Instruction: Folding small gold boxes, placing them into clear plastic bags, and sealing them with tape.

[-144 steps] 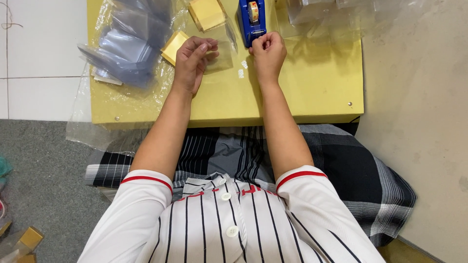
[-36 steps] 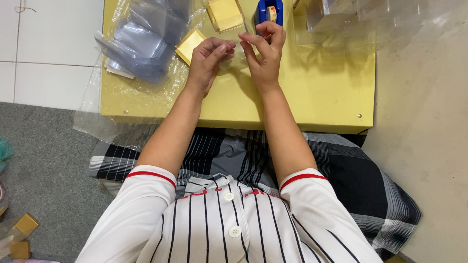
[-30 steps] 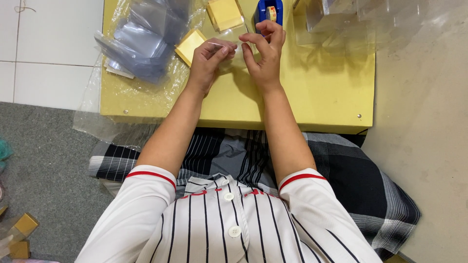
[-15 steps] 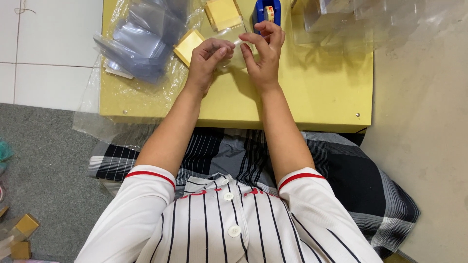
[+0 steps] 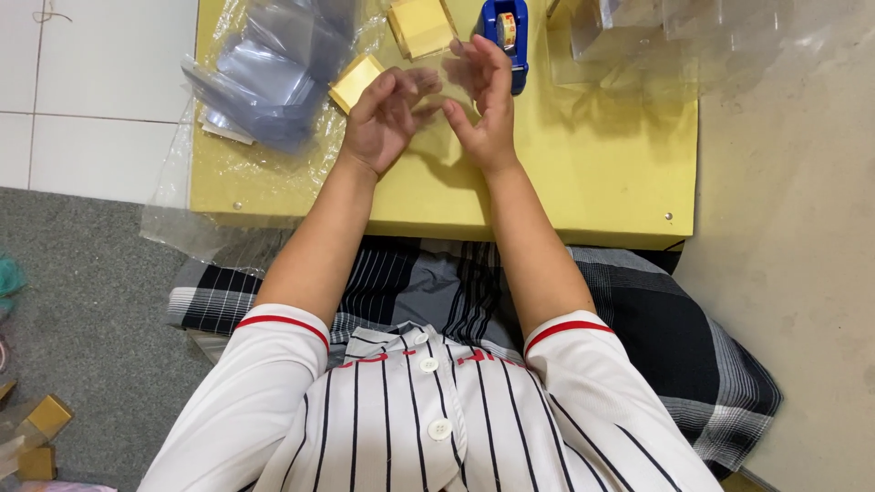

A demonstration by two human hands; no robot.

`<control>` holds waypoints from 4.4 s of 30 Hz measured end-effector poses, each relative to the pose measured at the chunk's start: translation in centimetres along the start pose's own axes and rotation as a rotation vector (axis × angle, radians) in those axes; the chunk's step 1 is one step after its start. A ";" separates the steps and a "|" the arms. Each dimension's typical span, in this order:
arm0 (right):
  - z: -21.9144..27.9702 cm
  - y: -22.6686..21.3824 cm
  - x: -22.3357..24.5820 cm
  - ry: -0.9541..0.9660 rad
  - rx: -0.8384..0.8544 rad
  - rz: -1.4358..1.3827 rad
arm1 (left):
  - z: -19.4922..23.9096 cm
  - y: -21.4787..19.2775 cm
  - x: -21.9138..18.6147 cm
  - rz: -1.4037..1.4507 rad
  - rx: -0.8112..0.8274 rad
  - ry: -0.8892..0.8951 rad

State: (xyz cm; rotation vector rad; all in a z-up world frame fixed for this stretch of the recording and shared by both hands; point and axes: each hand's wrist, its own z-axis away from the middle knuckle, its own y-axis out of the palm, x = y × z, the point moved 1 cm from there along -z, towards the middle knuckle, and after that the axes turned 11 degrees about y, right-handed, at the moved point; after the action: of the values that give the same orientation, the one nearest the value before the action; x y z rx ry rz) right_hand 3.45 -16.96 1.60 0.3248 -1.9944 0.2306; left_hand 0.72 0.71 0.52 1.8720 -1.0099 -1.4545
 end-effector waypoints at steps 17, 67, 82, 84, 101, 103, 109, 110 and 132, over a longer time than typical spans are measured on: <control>-3.3 -1.1 1.2 -0.050 -0.021 -0.042 | 0.4 0.4 1.5 -0.967 0.016 0.346; -1.2 -0.2 -1.1 -0.078 -0.027 -0.028 | 0.9 1.9 1.4 -1.179 0.049 0.446; -0.9 -0.3 -1.6 -0.070 -0.077 0.035 | 0.5 0.4 2.1 -1.122 -0.069 0.448; -0.8 -0.3 -1.5 -0.047 -0.070 0.069 | 0.2 -0.5 2.3 -1.015 -0.082 0.441; -2.2 -1.3 1.6 0.014 -0.401 0.624 | 0.6 0.4 2.7 -1.462 0.067 0.441; -2.5 -1.9 2.1 0.007 -0.419 0.714 | 0.8 0.7 2.9 -1.511 0.076 0.386; -3.0 -2.8 3.8 -0.063 -0.275 0.732 | 1.2 2.4 2.3 -1.660 0.091 0.401; -2.9 -2.8 4.0 -0.049 -0.157 0.748 | 1.0 2.2 2.5 -1.663 0.087 0.415; -0.6 7.6 0.9 0.016 0.144 0.660 | 7.6 2.3 -3.4 -1.928 0.054 0.555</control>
State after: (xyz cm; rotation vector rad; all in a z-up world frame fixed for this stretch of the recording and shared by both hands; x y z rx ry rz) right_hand 1.05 -9.69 2.56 -0.2599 -2.0159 0.7897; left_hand -7.62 2.42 2.24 2.9809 1.5246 -1.2677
